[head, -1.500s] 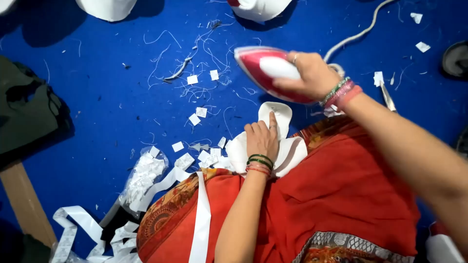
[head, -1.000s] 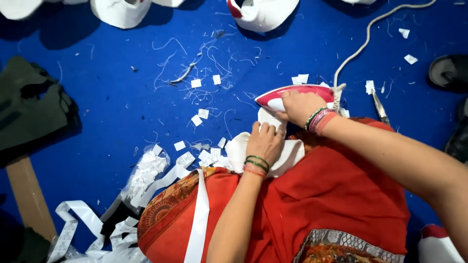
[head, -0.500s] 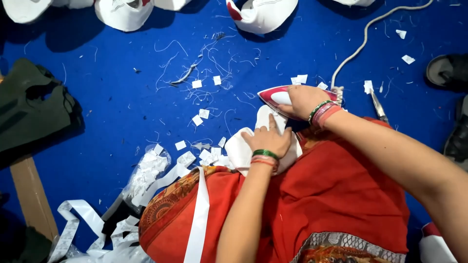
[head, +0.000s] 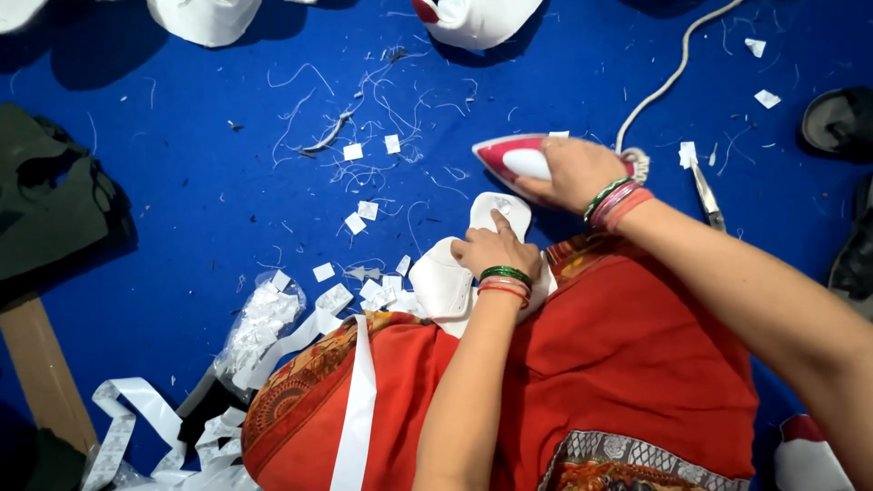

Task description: Ironing and assembling internal reinforcement components for footwear uppers.

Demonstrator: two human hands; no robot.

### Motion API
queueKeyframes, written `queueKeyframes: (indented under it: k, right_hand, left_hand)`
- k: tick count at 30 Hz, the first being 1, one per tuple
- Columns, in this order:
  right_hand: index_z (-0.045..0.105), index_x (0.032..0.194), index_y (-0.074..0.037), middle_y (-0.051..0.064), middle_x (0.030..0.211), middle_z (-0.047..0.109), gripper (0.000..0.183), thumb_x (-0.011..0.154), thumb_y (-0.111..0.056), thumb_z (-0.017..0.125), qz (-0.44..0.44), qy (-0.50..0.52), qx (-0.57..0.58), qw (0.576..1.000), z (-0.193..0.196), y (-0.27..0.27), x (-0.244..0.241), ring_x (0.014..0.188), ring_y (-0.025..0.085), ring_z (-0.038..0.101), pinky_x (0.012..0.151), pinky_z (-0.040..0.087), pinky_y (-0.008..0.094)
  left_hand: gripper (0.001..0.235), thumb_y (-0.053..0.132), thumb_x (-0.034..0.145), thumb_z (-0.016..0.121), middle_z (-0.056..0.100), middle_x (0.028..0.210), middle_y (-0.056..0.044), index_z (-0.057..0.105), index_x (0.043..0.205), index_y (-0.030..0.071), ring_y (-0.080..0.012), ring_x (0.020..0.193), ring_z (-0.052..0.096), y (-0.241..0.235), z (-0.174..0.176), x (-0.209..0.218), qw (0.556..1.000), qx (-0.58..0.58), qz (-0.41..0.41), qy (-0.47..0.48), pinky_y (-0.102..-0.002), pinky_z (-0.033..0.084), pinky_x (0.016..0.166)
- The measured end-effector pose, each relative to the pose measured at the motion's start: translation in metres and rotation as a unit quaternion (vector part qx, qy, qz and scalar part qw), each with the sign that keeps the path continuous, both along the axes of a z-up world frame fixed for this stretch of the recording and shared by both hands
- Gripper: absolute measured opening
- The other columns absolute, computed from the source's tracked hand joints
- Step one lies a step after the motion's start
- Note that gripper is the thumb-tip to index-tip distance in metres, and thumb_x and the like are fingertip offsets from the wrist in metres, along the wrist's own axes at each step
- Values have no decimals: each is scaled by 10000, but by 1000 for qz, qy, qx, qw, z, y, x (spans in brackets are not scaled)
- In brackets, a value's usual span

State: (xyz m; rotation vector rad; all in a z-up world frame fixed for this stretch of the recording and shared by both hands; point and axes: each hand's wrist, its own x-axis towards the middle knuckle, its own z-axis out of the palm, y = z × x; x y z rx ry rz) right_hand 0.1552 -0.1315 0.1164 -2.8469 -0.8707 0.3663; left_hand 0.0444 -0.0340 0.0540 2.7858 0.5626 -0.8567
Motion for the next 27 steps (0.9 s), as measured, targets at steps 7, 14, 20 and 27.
queueKeyframes:
  k: [7, 14, 20, 27]
  right_hand:
    - [686, 970, -19, 198, 972, 727, 592, 858, -600, 696, 67, -38, 13, 997, 14, -1, -9, 874, 388, 716, 762, 584, 487]
    - [674, 1019, -27, 190, 942, 726, 589, 900, -602, 642, 104, -28, -86, 990, -19, 4, -18, 774, 339, 740, 674, 599, 447]
    - [688, 1005, -24, 199, 939, 735, 559, 881, -569, 663, 72, 10, -84, 994, -23, 8, -16, 832, 357, 742, 721, 601, 453]
    - [625, 1166, -7, 199, 1030, 722, 618, 905, -567, 639, 71, -48, -134, 987, -46, 10, -27, 815, 323, 753, 642, 618, 449]
  left_hand:
    - [804, 477, 927, 486, 711, 1091, -125, 329, 1621, 103, -270, 991, 587, 3, 15, -11, 999, -21, -14, -23, -508, 370, 776]
    - [796, 488, 906, 498, 682, 1071, -120, 367, 1596, 113, -255, 990, 553, -3, 6, -14, 999, 5, -14, -38, -501, 348, 799]
    - [778, 510, 926, 492, 669, 1116, -159, 375, 1579, 103, -290, 992, 553, -10, 3, -13, 998, 45, -31, -29, -556, 371, 835]
    - [703, 618, 994, 402, 502, 1455, -119, 490, 1427, 71, -451, 1451, 343, -30, 4, -50, 993, 45, -104, -41, -858, 193, 1079]
